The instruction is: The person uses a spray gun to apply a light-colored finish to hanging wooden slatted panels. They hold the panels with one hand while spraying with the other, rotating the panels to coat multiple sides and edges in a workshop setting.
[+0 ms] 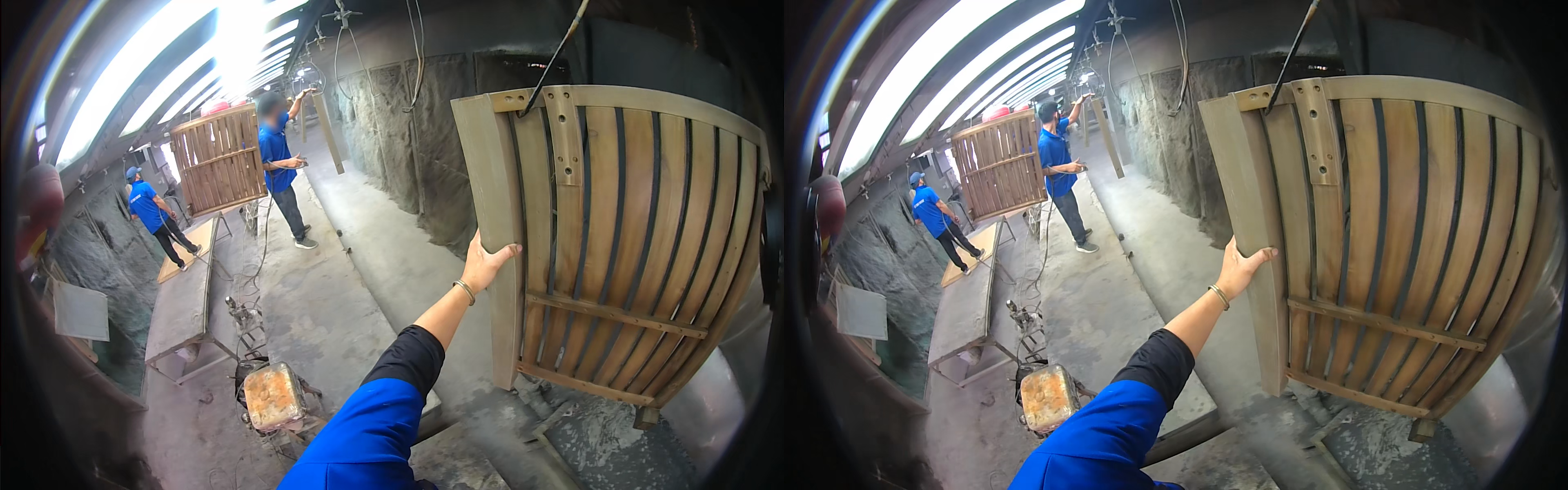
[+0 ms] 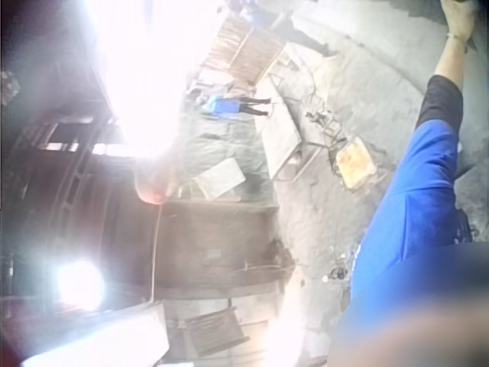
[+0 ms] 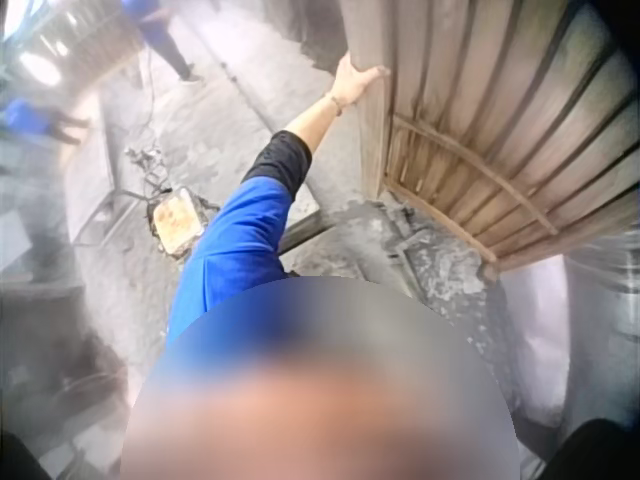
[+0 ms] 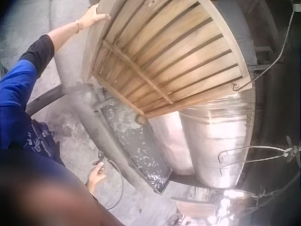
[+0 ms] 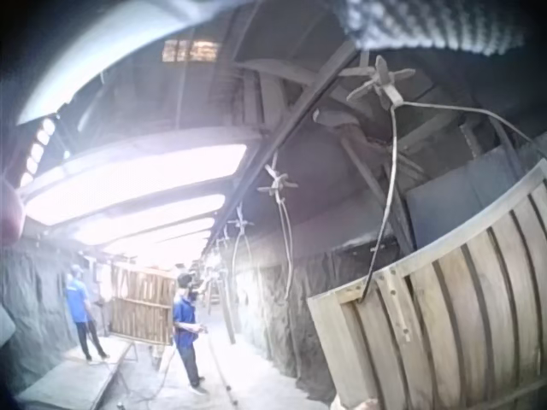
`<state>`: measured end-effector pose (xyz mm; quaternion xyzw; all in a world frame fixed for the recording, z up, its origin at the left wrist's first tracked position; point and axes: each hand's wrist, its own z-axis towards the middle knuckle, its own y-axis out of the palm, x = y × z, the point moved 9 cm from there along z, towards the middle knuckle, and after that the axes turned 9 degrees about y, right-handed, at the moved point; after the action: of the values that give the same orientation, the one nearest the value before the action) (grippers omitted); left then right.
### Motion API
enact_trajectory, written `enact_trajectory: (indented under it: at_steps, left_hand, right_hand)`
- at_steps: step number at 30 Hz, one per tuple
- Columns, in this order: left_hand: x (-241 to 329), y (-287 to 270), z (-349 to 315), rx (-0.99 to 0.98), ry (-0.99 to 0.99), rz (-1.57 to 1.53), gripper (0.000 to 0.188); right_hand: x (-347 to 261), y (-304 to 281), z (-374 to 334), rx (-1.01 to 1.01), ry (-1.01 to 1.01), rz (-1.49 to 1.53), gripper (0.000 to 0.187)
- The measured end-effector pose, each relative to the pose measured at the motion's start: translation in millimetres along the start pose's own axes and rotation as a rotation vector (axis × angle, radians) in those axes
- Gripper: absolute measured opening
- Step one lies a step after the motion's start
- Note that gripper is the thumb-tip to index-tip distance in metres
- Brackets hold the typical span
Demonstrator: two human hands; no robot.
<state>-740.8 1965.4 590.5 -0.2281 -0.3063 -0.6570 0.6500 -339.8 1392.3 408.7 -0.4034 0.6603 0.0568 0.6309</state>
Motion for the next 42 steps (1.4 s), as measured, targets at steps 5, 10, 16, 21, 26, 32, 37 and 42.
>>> enact_trajectory:
  at_steps: [5, 10, 16, 21, 26, 32, 37, 42]
  left_hand:
    - [-9.6, 1.0, 2.3, -0.022, -0.011, -0.004, 0.045]
    - [-14.4, 2.0, 1.5, -0.005, -0.052, -0.003, 0.049]
    - [-17.3, 3.3, -4.4, 0.009, -0.111, -0.008, 0.059]
    - [-25.7, -0.7, -6.5, 0.018, -0.135, 0.101, 0.057]
    - [-21.2, -1.0, -9.0, 0.034, -0.093, 0.097, 0.058]
    - [-7.5, 0.9, -11.0, 0.064, -0.028, 0.104, 0.04]
    - [-5.0, 1.1, -15.2, 0.078, -0.052, 0.063, 0.039]
    - [-5.7, -1.6, -14.8, 0.064, -0.052, 0.098, 0.039]
  right_hand:
    - [-1.4, 15.3, 14.2, -0.045, 0.015, -0.008, 0.029]
    - [-17.5, 27.1, 21.7, -0.066, 0.021, -0.009, 0.028]
    - [-22.1, 30.3, 30.1, -0.066, 0.049, -0.005, 0.029]
    - [5.6, 30.5, 35.2, -0.085, 0.03, -0.07, 0.029]
    - [20.6, 27.1, 34.8, -0.071, -0.022, -0.114, 0.029]
    - [21.2, 23.5, 32.3, -0.059, -0.112, -0.147, 0.03]
    - [15.8, 19.9, 29.2, -0.048, -0.284, -0.186, 0.03]
    - [30.7, 16.2, 29.3, -0.054, -0.165, -0.177, 0.028]
